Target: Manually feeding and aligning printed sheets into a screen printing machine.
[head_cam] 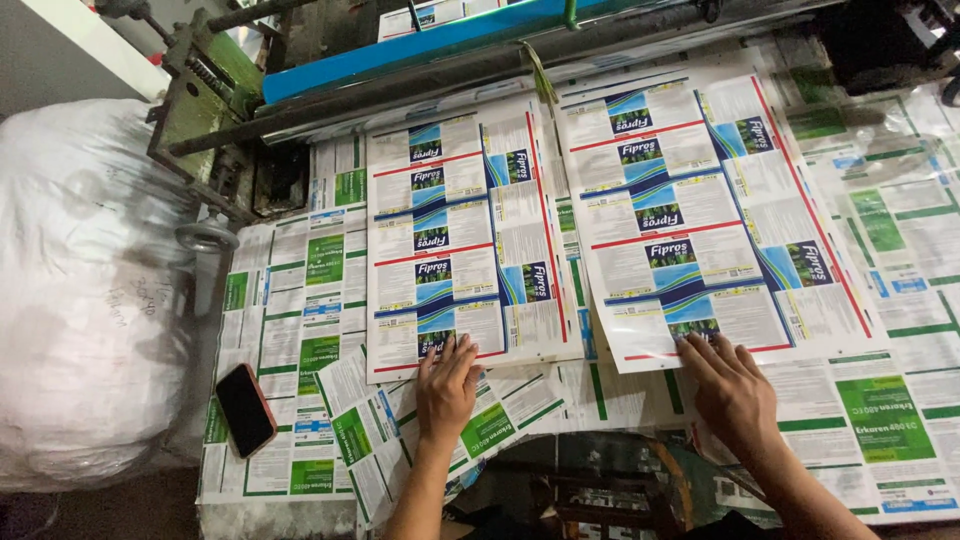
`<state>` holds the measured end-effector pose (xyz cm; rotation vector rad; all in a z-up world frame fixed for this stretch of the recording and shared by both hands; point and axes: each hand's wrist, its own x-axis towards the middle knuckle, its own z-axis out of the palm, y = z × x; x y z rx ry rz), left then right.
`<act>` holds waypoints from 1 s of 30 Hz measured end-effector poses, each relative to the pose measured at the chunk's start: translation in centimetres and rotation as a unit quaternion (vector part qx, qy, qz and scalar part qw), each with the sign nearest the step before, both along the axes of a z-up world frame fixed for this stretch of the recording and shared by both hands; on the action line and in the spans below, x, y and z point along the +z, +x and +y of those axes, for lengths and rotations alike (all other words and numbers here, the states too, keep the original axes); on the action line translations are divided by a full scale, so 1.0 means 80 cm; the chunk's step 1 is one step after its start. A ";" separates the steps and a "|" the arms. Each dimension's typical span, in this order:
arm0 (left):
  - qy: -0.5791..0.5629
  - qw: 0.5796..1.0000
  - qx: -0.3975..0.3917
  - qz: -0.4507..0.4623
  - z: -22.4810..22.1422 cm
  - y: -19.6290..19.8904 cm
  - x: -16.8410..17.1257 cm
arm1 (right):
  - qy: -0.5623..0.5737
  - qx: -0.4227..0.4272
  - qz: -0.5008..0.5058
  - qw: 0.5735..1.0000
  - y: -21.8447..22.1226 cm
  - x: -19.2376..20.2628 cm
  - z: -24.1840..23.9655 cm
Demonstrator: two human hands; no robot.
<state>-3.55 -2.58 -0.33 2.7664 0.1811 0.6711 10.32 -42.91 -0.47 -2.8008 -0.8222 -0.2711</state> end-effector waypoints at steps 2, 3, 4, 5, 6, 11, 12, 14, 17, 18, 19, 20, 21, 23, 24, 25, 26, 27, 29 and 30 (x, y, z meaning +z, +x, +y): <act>0.002 1.000 -0.001 0.001 -0.001 -0.002 0.004 | 0.006 -0.003 -0.007 1.000 0.009 -0.016 0.000; 0.002 1.000 -0.004 0.003 -0.002 0.000 0.006 | 0.011 -0.008 -0.014 1.000 0.014 -0.023 0.000; 0.004 1.000 -0.004 0.000 -0.001 0.000 0.006 | 0.013 -0.009 -0.017 1.000 0.018 -0.017 0.004; 0.003 1.000 -0.005 0.000 -0.001 0.000 0.005 | 0.016 -0.007 -0.013 1.000 0.020 -0.012 0.006; 0.003 1.000 -0.005 0.001 -0.001 -0.001 0.004 | 0.019 -0.004 -0.009 1.000 0.022 -0.007 0.009; -0.003 1.000 -0.003 -0.008 0.000 0.001 -0.002 | 0.024 -0.005 -0.014 1.000 0.043 -0.014 0.018; -0.003 1.000 -0.002 -0.006 0.001 0.001 -0.003 | 0.015 -0.010 -0.015 1.000 0.047 -0.015 0.020; 0.000 1.000 0.000 -0.003 0.002 0.002 -0.005 | 0.015 -0.018 -0.018 1.000 0.054 -0.020 0.022; 0.003 1.000 0.002 0.005 0.003 0.001 -0.006 | 0.008 -0.022 -0.019 1.000 0.064 -0.021 0.026; 0.003 1.000 0.004 0.008 0.003 0.001 -0.005 | 0.001 -0.019 -0.017 1.000 0.068 -0.020 0.028; 0.004 1.000 0.004 0.007 0.003 0.001 -0.005 | 0.001 -0.019 -0.017 1.000 0.070 -0.022 0.030; 0.001 1.000 0.005 0.006 0.002 0.001 -0.005 | 0.009 -0.021 -0.019 1.000 0.072 -0.024 0.031; -0.003 1.000 0.006 0.005 0.002 0.001 -0.005 | 0.016 -0.024 -0.020 0.999 0.074 -0.026 0.033; -0.004 1.000 0.007 0.004 0.001 0.001 -0.004 | 0.019 -0.018 -0.016 1.000 0.080 -0.025 0.037; -0.006 1.000 0.007 0.004 0.001 0.001 -0.004 | 0.021 -0.013 -0.010 1.000 0.083 -0.024 0.038; -0.006 1.000 0.008 0.003 0.001 0.001 -0.004 | 0.022 -0.012 -0.011 1.000 0.084 -0.020 0.041; -0.005 1.000 0.007 0.005 0.002 0.001 -0.005 | 0.016 -0.020 -0.008 1.000 0.084 -0.017 0.043; -0.004 1.000 0.007 0.007 0.002 0.001 -0.005 | 0.010 -0.028 -0.005 1.000 0.085 -0.014 0.045; -0.006 1.000 0.007 0.006 0.002 0.001 -0.004 | 0.006 -0.027 -0.015 0.999 0.091 -0.021 0.047; -0.007 1.000 0.007 0.005 0.001 0.001 -0.003 | 0.001 -0.028 -0.023 0.999 0.093 -0.025 0.047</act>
